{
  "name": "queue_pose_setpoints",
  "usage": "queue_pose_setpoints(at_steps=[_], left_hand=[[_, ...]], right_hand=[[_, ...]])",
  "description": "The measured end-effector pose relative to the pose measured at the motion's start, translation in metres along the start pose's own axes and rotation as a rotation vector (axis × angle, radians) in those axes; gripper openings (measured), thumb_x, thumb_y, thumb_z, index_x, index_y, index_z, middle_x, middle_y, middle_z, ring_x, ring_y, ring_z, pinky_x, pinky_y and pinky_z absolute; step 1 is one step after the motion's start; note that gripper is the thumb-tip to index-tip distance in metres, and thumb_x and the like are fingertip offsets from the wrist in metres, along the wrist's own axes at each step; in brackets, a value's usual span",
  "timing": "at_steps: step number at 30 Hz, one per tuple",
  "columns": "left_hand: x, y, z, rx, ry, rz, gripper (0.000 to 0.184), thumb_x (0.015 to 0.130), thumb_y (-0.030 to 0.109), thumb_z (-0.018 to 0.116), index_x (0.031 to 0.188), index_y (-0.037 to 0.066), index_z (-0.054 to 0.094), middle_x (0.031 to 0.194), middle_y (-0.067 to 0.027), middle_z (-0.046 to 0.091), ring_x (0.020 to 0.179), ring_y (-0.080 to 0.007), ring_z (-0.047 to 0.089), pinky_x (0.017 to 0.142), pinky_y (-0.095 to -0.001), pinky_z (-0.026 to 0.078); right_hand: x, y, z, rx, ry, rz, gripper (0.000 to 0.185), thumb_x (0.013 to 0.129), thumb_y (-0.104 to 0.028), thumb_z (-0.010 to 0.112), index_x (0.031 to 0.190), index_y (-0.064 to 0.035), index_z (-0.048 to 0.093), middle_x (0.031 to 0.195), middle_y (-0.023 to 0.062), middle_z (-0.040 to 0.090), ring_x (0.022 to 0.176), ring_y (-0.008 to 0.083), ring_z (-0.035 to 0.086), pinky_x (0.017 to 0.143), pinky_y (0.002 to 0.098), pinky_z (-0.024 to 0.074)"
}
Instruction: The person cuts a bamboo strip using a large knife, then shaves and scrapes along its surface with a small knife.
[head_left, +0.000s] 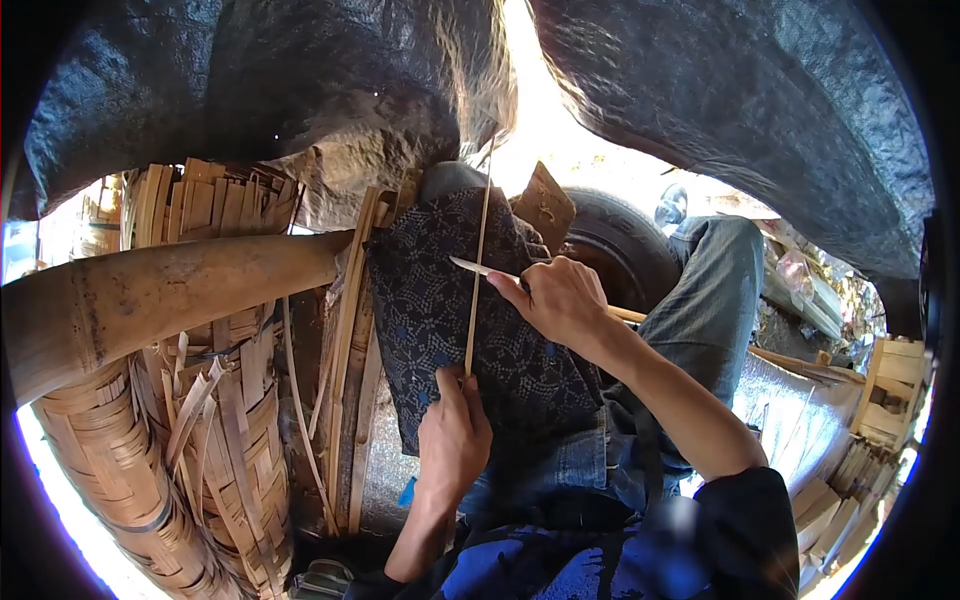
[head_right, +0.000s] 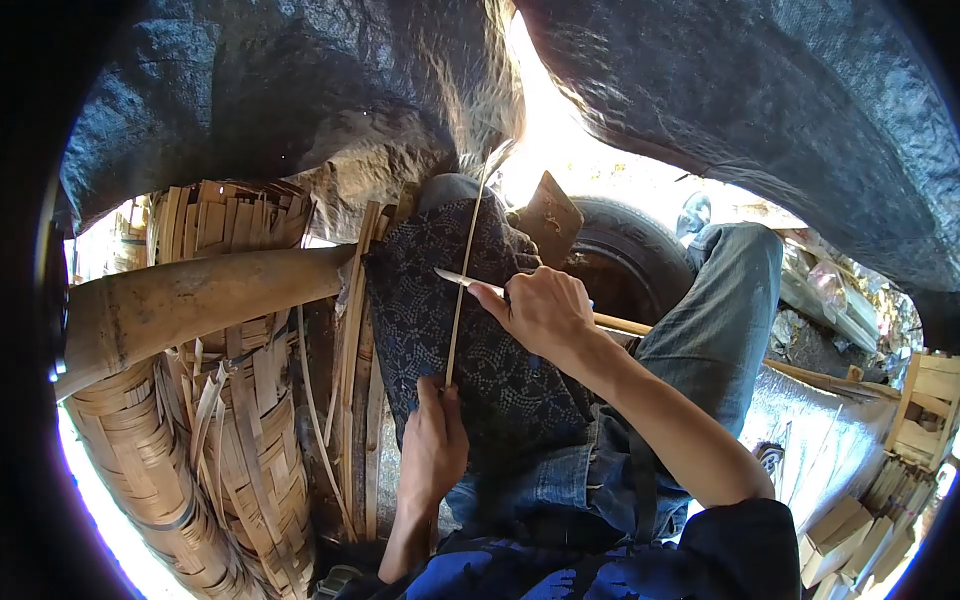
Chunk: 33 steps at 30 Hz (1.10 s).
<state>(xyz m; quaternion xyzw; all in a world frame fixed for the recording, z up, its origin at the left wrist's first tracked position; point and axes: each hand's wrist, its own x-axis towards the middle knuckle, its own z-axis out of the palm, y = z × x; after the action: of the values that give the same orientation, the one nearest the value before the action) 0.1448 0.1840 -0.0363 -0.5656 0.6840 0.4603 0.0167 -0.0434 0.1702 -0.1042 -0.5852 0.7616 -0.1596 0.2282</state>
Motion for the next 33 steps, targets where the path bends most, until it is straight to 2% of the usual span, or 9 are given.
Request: queue_pose_setpoints(at_steps=[1,14,17,19,20,22,25,28,33], left_hand=[[-0.001,0.003,0.002,0.137,0.018,-0.01,0.015,0.094,0.013,0.038,0.102,0.0,0.039,0.06,-0.0272,0.055,0.056,-0.0452,0.055,0.049,-0.0517,0.041],[-0.026,-0.006,0.007,0.172,-0.006,0.038,0.016,0.093,0.013,0.04,0.102,0.0,0.04,0.061,-0.0279,0.057,0.058,-0.0462,0.056,0.051,-0.0542,0.042],[-0.026,-0.011,0.002,0.035,0.004,0.023,0.017,0.095,0.016,0.038,0.1,0.0,0.044,0.057,-0.0188,0.055,0.048,-0.0358,0.056,0.047,-0.0456,0.043],[-0.016,-0.015,-0.002,-0.453,-0.141,-0.142,0.024,0.098,0.02,0.035,0.098,0.0,0.048,0.056,-0.0046,0.046,0.042,-0.0172,0.046,0.042,-0.0327,0.04],[-0.012,-0.011,-0.003,-0.457,-0.135,-0.143,0.024,0.098,0.02,0.035,0.098,0.0,0.048,0.056,-0.0046,0.046,0.042,-0.0172,0.046,0.042,-0.0327,0.04],[-0.007,-0.001,-0.004,-0.721,-0.181,-0.268,0.031,0.1,0.023,0.031,0.098,0.0,0.051,0.06,0.0028,0.036,0.045,-0.0058,0.035,0.042,-0.0227,0.036],[0.0,-0.006,-0.005,-0.783,-0.277,-0.228,0.033,0.1,0.024,0.03,0.1,-0.001,0.052,0.058,0.0017,0.035,0.044,-0.0064,0.035,0.04,-0.0219,0.035],[0.007,-0.013,-0.006,-0.921,-0.348,-0.26,0.036,0.1,0.027,0.029,0.101,-0.001,0.051,0.056,0.003,0.032,0.04,-0.0055,0.029,0.037,-0.0205,0.031],[0.008,-0.022,-0.011,-1.246,-0.415,-0.351,0.033,0.1,0.029,0.03,0.101,0.002,0.048,0.053,0.0043,0.027,0.035,-0.0052,0.021,0.034,-0.0203,0.022]], right_hand=[[-0.001,0.001,0.002,-0.001,-0.007,-0.003,0.066,0.091,-0.049,0.046,0.045,-0.0021,0.051,0.038,0.0139,0.044,0.035,0.0277,0.05,0.039,0.038,0.0423],[0.073,0.061,0.03,-0.047,0.068,0.054,0.067,0.093,-0.049,0.042,0.046,-0.0022,0.052,0.041,0.0148,0.049,0.037,0.0241,0.053,0.038,0.037,0.0444],[0.099,0.069,0.02,-0.134,0.057,0.089,0.068,0.093,-0.052,0.039,0.049,-0.0021,0.052,0.04,0.0101,0.046,0.034,0.0205,0.047,0.038,0.0367,0.0429],[0.104,0.065,0.014,-0.117,0.119,0.153,0.067,0.093,-0.053,0.037,0.055,-0.0006,0.053,0.04,0.0068,0.043,0.034,0.0184,0.044,0.038,0.0365,0.0407],[0.099,0.057,0.007,-0.118,0.117,0.146,0.067,0.093,-0.053,0.037,0.055,-0.0006,0.053,0.04,0.0068,0.043,0.034,0.0184,0.044,0.038,0.0365,0.0407],[0.077,0.04,-0.001,0.164,0.048,0.211,0.074,0.092,-0.059,0.032,0.04,-0.007,0.04,0.035,-0.001,0.033,0.03,0.0117,0.03,0.027,0.0325,0.0261],[0.033,0.023,-0.007,0.272,-0.041,0.09,0.07,0.093,-0.055,0.034,0.046,-0.0052,0.046,0.035,0.0007,0.036,0.028,0.0119,0.034,0.028,0.0332,0.0315],[-0.002,0.008,-0.006,0.226,0.006,0.023,0.066,0.092,-0.05,0.042,0.049,-0.0014,0.053,0.038,0.0141,0.045,0.034,0.0287,0.051,0.037,0.0401,0.0417],[-0.013,0.005,0.005,0.145,-0.002,0.04,0.066,0.091,-0.051,0.044,0.047,-0.0021,0.052,0.039,0.0157,0.046,0.038,0.0321,0.053,0.04,0.0414,0.0439]])
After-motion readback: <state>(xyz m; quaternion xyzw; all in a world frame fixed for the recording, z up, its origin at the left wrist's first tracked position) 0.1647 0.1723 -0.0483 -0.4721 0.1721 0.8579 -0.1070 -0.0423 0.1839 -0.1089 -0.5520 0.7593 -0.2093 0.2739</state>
